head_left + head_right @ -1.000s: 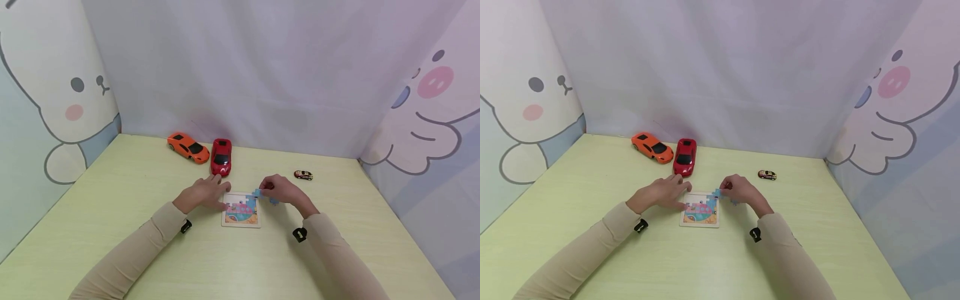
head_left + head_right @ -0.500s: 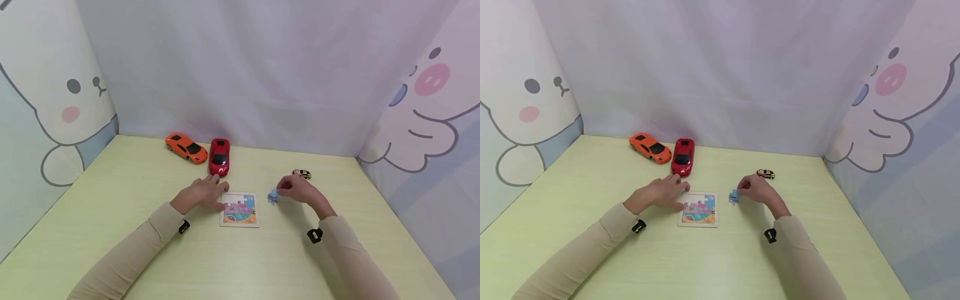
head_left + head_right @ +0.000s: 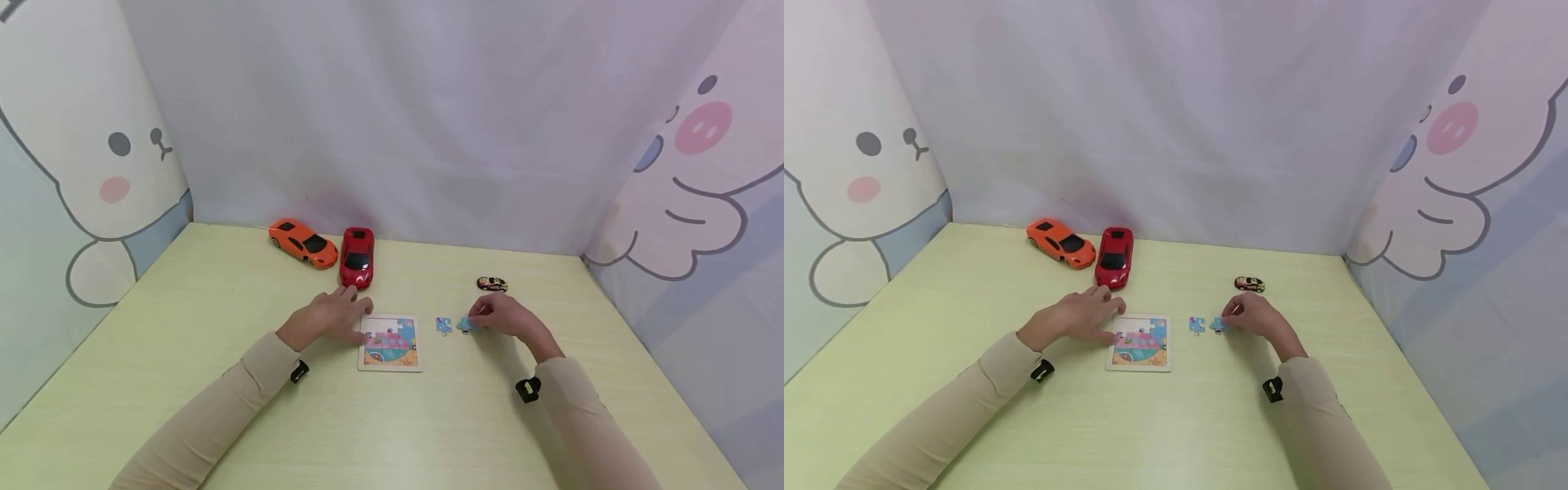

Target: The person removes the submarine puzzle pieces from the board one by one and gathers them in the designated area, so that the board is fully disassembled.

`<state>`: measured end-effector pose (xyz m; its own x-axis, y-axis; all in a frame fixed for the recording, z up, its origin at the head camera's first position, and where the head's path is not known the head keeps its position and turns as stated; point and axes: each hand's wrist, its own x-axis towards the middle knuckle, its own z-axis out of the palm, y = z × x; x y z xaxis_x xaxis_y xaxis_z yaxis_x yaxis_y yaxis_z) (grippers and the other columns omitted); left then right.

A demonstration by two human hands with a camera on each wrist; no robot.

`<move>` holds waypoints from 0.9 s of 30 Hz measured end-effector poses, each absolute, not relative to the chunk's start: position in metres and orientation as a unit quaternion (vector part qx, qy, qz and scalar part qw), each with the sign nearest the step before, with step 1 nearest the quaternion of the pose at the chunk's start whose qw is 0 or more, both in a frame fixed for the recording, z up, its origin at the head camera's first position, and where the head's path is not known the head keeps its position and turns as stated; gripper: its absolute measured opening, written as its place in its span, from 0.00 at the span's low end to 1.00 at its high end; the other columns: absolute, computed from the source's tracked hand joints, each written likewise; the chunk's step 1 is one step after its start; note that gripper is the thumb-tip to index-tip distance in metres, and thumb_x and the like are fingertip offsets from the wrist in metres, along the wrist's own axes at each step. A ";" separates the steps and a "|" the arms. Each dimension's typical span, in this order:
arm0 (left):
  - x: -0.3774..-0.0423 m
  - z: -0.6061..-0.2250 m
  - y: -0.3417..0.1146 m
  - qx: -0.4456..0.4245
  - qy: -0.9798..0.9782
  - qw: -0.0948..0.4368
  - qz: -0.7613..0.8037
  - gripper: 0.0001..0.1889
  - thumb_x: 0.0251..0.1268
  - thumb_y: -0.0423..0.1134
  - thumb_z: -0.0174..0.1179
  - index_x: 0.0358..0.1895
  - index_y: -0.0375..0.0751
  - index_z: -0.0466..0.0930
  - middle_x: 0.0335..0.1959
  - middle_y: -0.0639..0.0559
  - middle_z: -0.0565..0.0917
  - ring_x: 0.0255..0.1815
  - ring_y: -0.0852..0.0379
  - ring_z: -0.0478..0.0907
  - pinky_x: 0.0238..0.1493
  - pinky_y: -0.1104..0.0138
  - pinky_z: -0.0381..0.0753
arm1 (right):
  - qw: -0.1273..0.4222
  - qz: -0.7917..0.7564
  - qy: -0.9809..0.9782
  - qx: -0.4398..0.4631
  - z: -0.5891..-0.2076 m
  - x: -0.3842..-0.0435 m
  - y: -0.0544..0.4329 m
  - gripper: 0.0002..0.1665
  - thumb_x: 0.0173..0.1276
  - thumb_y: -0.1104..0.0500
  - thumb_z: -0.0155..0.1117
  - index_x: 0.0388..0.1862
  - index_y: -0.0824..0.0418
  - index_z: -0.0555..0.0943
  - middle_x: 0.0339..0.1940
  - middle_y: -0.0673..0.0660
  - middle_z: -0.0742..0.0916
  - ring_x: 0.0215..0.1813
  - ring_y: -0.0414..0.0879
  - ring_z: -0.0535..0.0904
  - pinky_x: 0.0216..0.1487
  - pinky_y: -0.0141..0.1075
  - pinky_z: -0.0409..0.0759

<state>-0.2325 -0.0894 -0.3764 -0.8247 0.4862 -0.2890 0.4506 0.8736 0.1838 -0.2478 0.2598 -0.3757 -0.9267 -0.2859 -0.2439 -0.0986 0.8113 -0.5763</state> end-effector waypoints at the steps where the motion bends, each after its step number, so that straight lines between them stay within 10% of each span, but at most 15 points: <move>1: -0.233 -0.376 -0.089 0.245 0.954 0.166 0.054 0.28 0.62 0.57 0.67 0.62 0.55 0.72 0.58 0.44 0.70 0.59 0.47 0.67 0.53 0.50 0.75 | 0.163 -0.287 0.939 -0.099 -0.376 -0.248 0.261 0.07 0.70 0.59 0.67 0.40 0.63 0.83 0.34 0.54 0.81 0.37 0.46 0.73 0.37 0.37 0.72; 27: -0.233 -0.377 -0.091 0.253 0.953 0.158 0.058 0.27 0.62 0.56 0.68 0.61 0.54 0.72 0.57 0.44 0.70 0.58 0.47 0.67 0.54 0.49 0.75 | 0.130 -0.227 0.958 -0.120 -0.375 -0.254 0.250 0.04 0.68 0.61 0.68 0.39 0.61 0.84 0.33 0.54 0.83 0.36 0.48 0.76 0.39 0.41 0.74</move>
